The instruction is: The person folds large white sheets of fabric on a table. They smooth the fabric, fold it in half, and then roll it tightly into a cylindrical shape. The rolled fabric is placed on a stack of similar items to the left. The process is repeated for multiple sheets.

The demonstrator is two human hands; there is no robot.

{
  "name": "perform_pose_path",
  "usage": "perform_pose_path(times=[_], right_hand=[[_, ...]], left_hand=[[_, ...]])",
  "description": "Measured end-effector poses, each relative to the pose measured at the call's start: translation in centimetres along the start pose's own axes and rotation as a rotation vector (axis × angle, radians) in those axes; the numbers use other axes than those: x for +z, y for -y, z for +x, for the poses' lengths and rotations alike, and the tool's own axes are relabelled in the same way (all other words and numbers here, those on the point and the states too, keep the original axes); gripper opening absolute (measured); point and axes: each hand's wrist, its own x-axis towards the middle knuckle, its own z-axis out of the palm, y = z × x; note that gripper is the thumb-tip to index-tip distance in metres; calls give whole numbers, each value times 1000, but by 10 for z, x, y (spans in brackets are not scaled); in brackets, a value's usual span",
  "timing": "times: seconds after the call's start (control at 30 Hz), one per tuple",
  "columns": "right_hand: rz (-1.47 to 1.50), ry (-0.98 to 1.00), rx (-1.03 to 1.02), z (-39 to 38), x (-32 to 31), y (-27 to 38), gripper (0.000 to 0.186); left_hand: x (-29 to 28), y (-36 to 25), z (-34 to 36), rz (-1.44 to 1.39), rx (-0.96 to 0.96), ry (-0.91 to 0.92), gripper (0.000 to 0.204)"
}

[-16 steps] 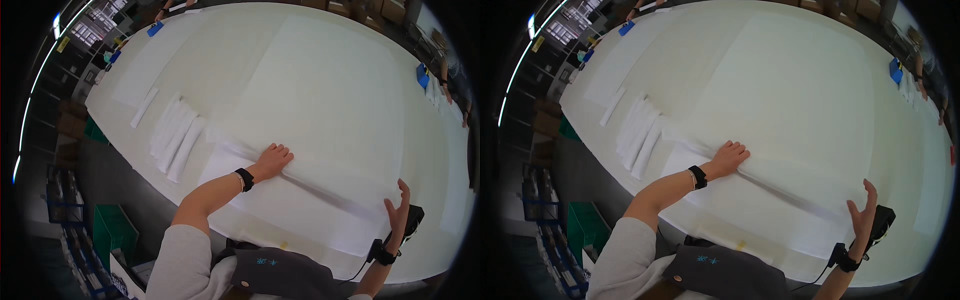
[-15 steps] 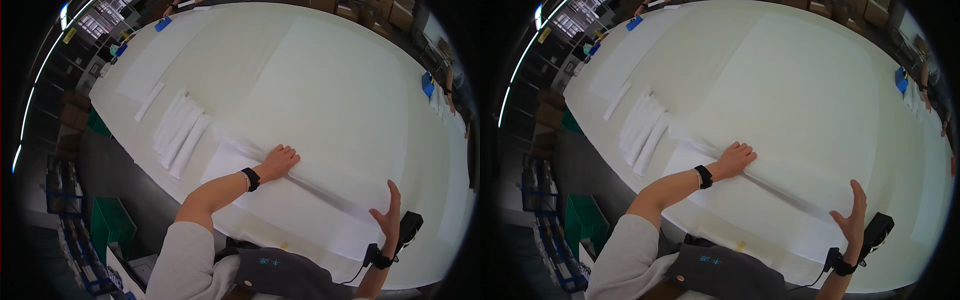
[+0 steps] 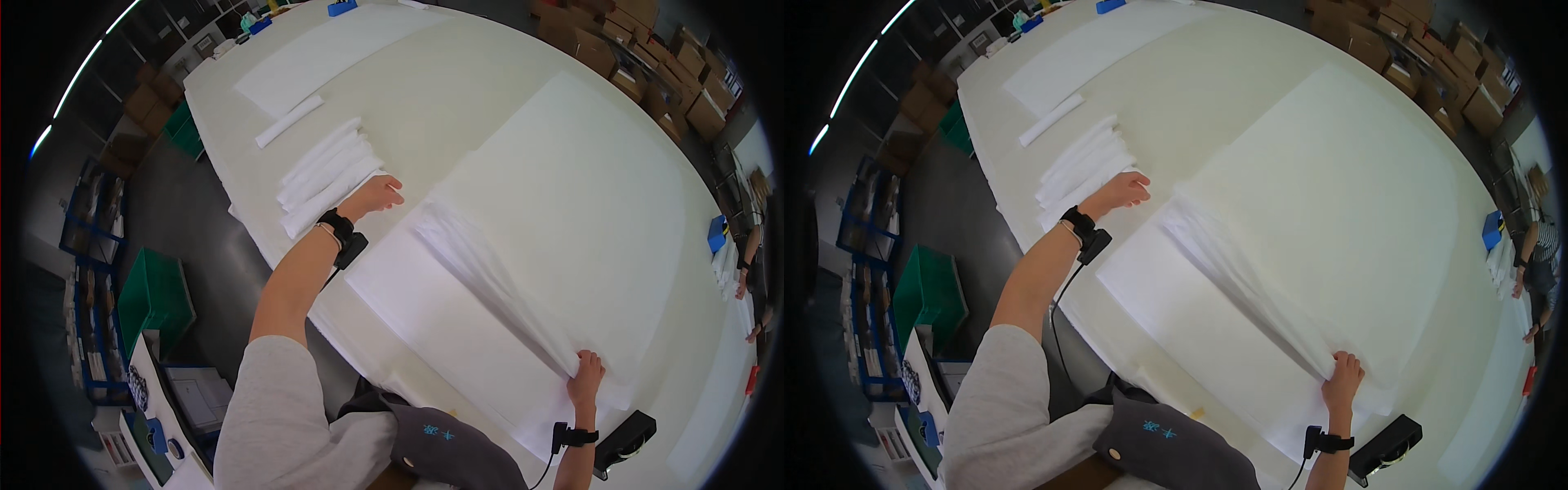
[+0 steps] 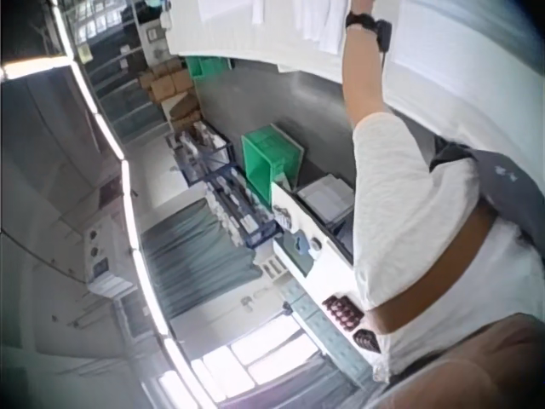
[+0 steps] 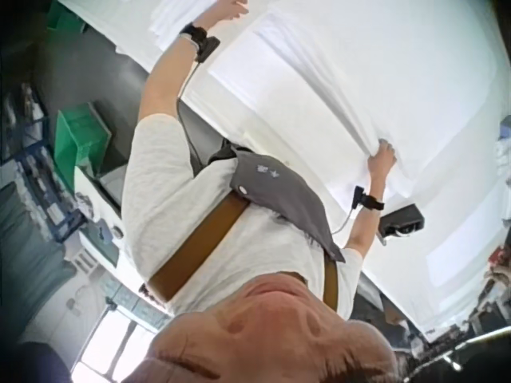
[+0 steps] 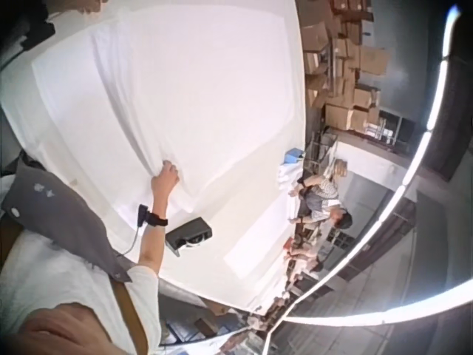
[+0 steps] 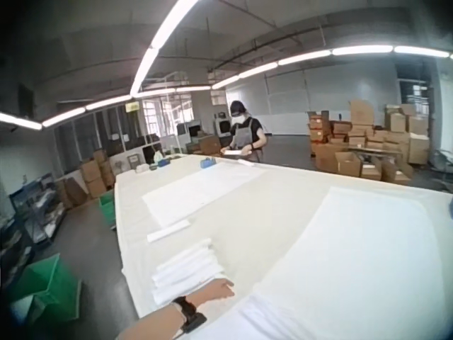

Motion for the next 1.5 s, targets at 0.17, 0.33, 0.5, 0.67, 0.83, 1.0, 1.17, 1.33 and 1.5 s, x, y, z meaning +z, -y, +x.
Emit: perform_pose_path(times=[0.17, 0.33, 0.5, 0.67, 0.83, 1.0, 1.17, 1.33, 1.5], right_hand=[[12, 12, 30, -1, 0, -1, 50], [24, -15, 31, 0, 6, -2, 48], [2, 2, 47, -3, 7, -5, 49], [16, -6, 38, -4, 6, -3, 51], [8, -17, 28, 0, 5, 2, 50], [13, -35, 37, -2, 8, 0, 50], [33, -41, 36, -1, 10, -1, 50], [33, -80, 0, -1, 13, -5, 50], [37, -64, 31, 0, 11, -1, 49]], left_hand=[[45, 0, -9, -334, 86, 376, 30], [16, 34, -1, -801, -13, -18, 11], [19, -12, -17, -461, 80, -19, 42], [62, -30, -5, -500, 120, 148, 58], [63, -7, 12, -847, 20, 28, 32], [56, -15, -6, -1010, 121, 32, 35], [46, 4, -16, -415, 145, 294, 35], [31, 6, -20, -693, 198, 238, 29], [40, -4, -33, -574, 282, 384, 26]])
